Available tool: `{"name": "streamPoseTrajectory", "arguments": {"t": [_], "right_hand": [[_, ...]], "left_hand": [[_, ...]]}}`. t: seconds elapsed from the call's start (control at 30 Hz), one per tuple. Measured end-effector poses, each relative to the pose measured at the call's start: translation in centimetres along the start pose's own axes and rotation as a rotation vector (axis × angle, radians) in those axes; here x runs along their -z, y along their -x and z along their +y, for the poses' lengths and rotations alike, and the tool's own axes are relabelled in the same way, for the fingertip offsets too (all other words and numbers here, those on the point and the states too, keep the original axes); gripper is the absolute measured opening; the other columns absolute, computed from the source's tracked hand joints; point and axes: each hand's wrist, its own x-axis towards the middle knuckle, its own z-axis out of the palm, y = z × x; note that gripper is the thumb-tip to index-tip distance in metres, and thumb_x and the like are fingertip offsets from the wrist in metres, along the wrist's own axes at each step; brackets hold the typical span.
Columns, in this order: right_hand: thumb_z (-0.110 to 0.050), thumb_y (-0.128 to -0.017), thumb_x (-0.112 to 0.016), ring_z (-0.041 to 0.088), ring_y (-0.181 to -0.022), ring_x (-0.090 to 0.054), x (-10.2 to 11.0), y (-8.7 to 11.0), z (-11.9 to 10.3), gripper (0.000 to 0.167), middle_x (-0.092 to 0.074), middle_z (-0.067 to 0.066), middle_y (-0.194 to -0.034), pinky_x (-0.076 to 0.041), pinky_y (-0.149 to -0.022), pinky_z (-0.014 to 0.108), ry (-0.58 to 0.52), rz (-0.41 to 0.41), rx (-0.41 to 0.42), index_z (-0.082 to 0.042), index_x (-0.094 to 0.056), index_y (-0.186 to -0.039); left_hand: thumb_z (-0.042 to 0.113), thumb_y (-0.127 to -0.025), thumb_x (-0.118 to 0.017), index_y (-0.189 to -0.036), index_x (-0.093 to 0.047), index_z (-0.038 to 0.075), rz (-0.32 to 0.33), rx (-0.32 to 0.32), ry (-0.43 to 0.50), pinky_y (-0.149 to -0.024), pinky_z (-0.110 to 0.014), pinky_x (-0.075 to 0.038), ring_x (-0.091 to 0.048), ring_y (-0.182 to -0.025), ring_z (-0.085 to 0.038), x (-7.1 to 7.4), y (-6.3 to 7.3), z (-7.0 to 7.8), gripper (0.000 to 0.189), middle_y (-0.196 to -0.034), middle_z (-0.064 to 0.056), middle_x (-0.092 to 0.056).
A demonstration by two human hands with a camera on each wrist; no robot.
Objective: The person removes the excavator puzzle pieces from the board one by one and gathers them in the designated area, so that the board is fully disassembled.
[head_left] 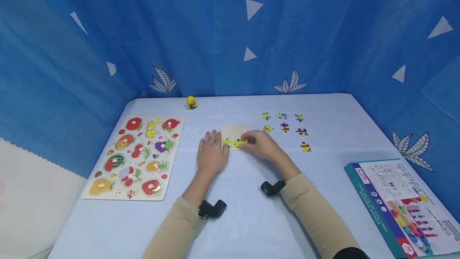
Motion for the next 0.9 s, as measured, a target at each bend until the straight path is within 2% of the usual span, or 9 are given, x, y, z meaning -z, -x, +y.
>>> {"name": "streamPoseTrajectory", "arguments": {"t": [0.3,0.5,0.9], "right_hand": [[-0.035,-0.085,-0.078,0.019,-0.09,-0.056,2.6,1.4,2.1,0.038,-0.069,-0.001,-0.106,-0.048,-0.077,0.032,-0.005,0.014,-0.045,-0.019,-0.071,-0.119],[-0.036,-0.084,-0.079,0.021,-0.086,-0.053,4.6,3.0,4.4,0.037,-0.07,0.001,-0.104,-0.045,-0.067,0.031,-0.017,0.054,-0.117,-0.02,-0.072,-0.116],[-0.037,-0.085,-0.078,0.024,-0.094,-0.05,7.6,4.7,8.2,0.039,-0.068,0.005,-0.108,-0.043,-0.072,0.032,0.049,0.066,-0.215,-0.019,-0.071,-0.119]], "left_hand": [[0.041,-0.102,-0.038,-0.154,-0.035,0.007,0.018,0.004,0.017,-0.126,-0.049,-0.015,-0.019,-0.154,-0.03,0.0,0.1,0.1,0.062,-0.163,-0.012,-0.03],[0.039,-0.102,-0.038,-0.153,-0.036,0.005,0.02,-0.001,0.036,-0.126,-0.05,-0.015,-0.019,-0.154,-0.031,-0.1,0.1,0.1,0.062,-0.162,-0.013,-0.03],[0.04,-0.102,-0.037,-0.154,-0.034,0.006,0.007,0.007,0.035,-0.126,-0.049,-0.014,-0.018,-0.154,-0.03,0.1,0.2,0.2,0.062,-0.163,-0.013,-0.029]]}}
